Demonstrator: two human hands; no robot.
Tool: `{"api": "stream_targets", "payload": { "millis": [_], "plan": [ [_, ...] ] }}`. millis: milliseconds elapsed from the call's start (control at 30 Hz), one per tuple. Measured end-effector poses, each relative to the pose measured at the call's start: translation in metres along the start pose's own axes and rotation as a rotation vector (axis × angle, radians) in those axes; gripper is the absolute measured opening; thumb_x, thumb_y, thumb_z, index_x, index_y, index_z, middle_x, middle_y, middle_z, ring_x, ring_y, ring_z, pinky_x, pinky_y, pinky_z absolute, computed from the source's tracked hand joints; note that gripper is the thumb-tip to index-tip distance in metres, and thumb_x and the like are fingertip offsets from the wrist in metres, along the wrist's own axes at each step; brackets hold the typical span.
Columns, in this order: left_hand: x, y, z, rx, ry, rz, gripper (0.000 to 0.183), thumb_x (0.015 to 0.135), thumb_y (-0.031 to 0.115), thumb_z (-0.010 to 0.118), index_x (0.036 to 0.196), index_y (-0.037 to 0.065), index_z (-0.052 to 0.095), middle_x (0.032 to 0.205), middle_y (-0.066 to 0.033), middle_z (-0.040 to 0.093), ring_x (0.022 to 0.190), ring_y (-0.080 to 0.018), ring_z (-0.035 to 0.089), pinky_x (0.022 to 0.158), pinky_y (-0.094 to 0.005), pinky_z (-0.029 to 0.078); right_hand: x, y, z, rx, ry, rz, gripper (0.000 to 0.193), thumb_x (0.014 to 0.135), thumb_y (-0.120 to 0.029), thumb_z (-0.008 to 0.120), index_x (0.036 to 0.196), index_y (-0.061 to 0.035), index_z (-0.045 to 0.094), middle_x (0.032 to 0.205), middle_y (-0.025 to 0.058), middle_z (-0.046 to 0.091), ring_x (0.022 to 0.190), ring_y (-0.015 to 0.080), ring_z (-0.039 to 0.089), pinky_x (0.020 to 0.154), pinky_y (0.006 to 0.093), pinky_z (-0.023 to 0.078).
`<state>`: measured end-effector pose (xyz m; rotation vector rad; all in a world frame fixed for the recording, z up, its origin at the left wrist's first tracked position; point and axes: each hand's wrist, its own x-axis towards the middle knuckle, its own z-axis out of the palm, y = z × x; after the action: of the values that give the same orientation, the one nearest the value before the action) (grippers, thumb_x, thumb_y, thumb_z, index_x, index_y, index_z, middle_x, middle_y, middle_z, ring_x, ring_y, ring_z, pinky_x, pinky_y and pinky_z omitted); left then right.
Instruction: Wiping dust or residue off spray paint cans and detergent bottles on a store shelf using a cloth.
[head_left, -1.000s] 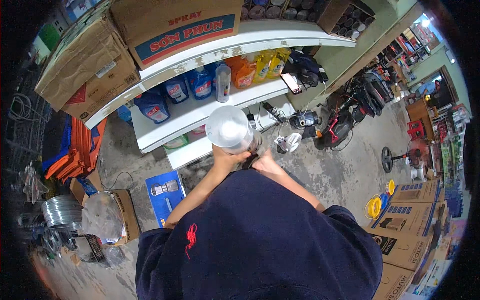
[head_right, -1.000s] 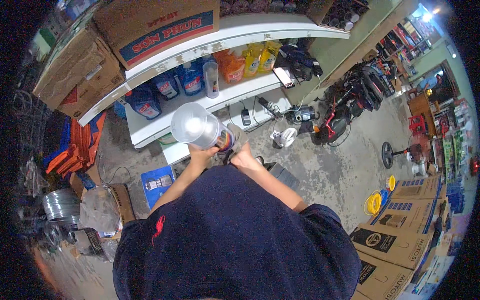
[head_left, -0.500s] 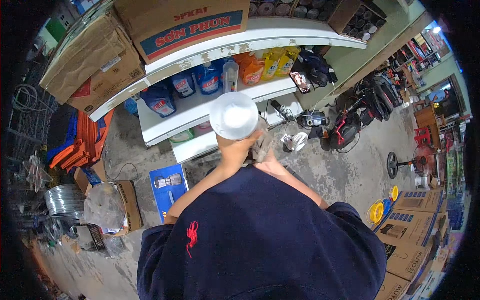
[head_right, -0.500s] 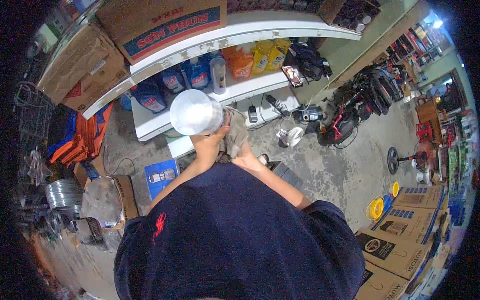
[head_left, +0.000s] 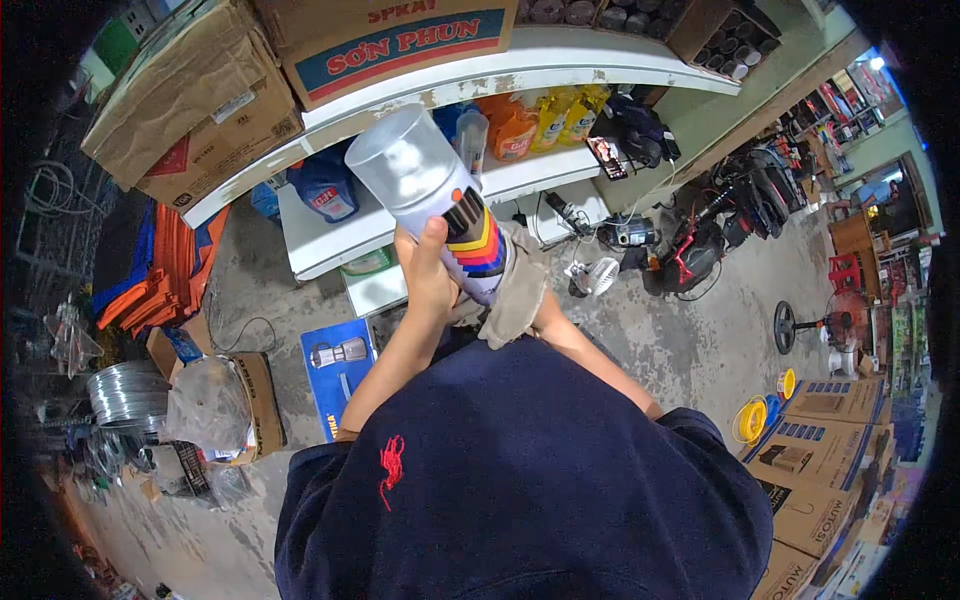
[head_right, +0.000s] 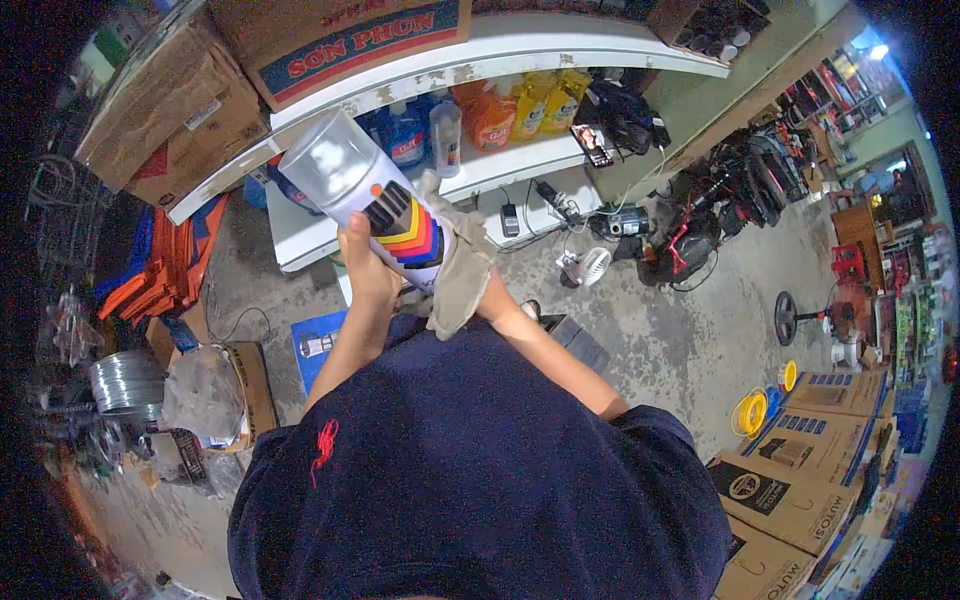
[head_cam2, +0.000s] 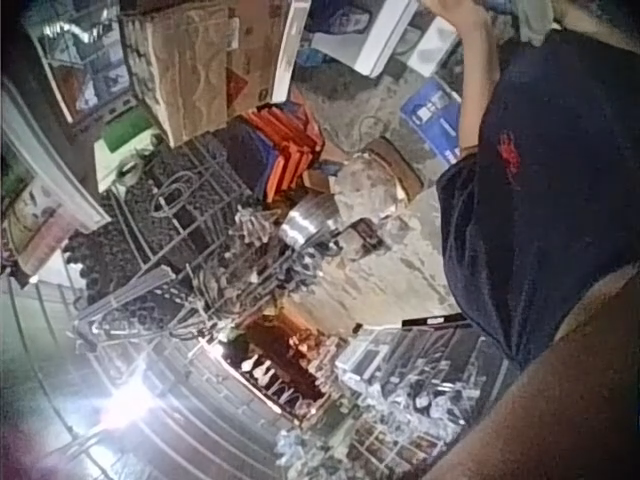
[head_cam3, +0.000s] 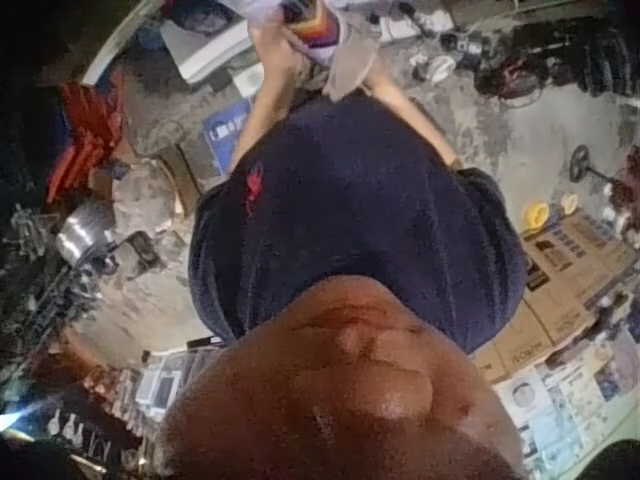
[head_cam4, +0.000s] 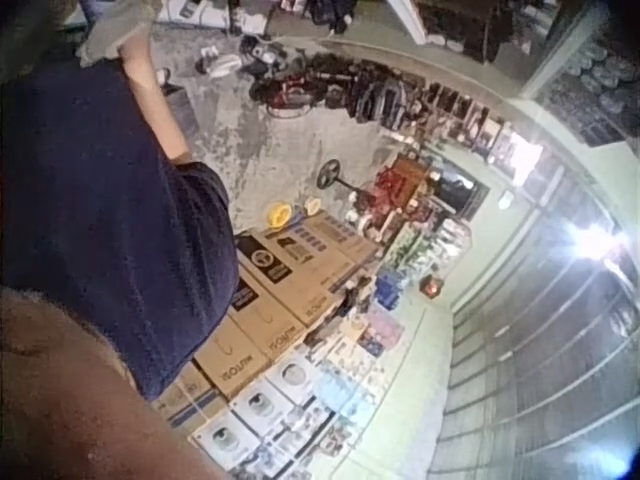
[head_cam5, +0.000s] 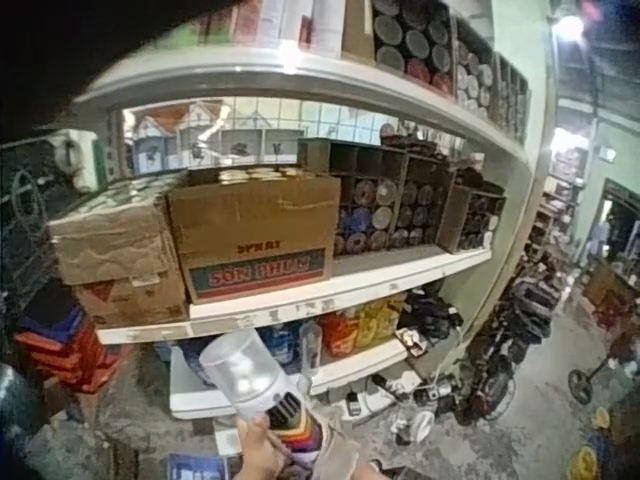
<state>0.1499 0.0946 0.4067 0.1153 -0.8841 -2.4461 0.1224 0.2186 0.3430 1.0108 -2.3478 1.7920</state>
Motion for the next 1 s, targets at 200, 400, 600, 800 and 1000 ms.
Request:
{"api": "stream_targets", "payload": {
  "millis": [200,400,600,800,1000],
  "plan": [
    [0.015,0.002,0.002,0.001,-0.637,-0.248,0.092,0.048,0.066,0.057,0.109,0.000,0.034,0.091,-0.0162,0.049,0.083,-0.0256,0.051,0.070,-0.0352,0.044,0.020,-0.048,-0.027,-0.205,-0.413,0.435,0.038,0.079,-0.019,0.046,0.112,-0.0020,0.038,0.106,0.0145,0.046,0.095,0.0224,0.046,0.081,0.0311,0.039],
    [0.023,0.002,0.008,-0.137,-0.838,-0.207,0.092,0.051,0.066,0.055,0.109,-0.001,0.033,0.093,-0.0165,0.048,0.085,-0.0255,0.050,0.072,-0.0353,0.042,0.006,0.027,-0.017,0.028,-0.297,0.297,0.037,0.078,-0.011,0.045,0.112,-0.0008,0.036,0.105,0.0132,0.047,0.095,0.0194,0.047,0.081,0.0286,0.040],
    [0.018,0.025,0.020,0.361,-0.030,0.123,0.079,0.054,0.026,0.070,0.115,0.001,0.026,0.100,-0.0096,0.045,0.089,-0.0175,0.047,0.078,-0.0294,0.037,0.025,-0.031,-0.023,-0.178,-0.060,0.192,0.041,0.071,-0.014,0.053,0.108,-0.0006,0.041,0.106,0.0139,0.044,0.099,0.0243,0.042,0.084,0.0308,0.033],
    [0.019,0.016,0.017,0.420,-0.092,0.153,0.067,0.052,0.017,0.072,0.106,0.002,0.036,0.094,-0.0083,0.047,0.088,-0.0173,0.047,0.077,-0.0289,0.038,0.021,-0.025,-0.015,0.045,-0.038,0.190,0.037,0.071,-0.011,0.053,0.106,-0.0015,0.044,0.107,0.0124,0.046,0.099,0.0202,0.044,0.083,0.0307,0.034],
    [0.026,0.006,0.009,0.200,-0.295,-0.115,0.071,0.047,0.021,0.069,0.107,-0.001,0.037,0.093,-0.0101,0.049,0.084,-0.0182,0.050,0.076,-0.0297,0.040,0.057,-0.019,-0.034,0.291,-0.409,0.147,0.035,0.070,-0.009,0.054,0.103,0.0004,0.047,0.095,0.0100,0.055,0.089,0.0170,0.050,0.079,0.0278,0.038]
  ]
}}
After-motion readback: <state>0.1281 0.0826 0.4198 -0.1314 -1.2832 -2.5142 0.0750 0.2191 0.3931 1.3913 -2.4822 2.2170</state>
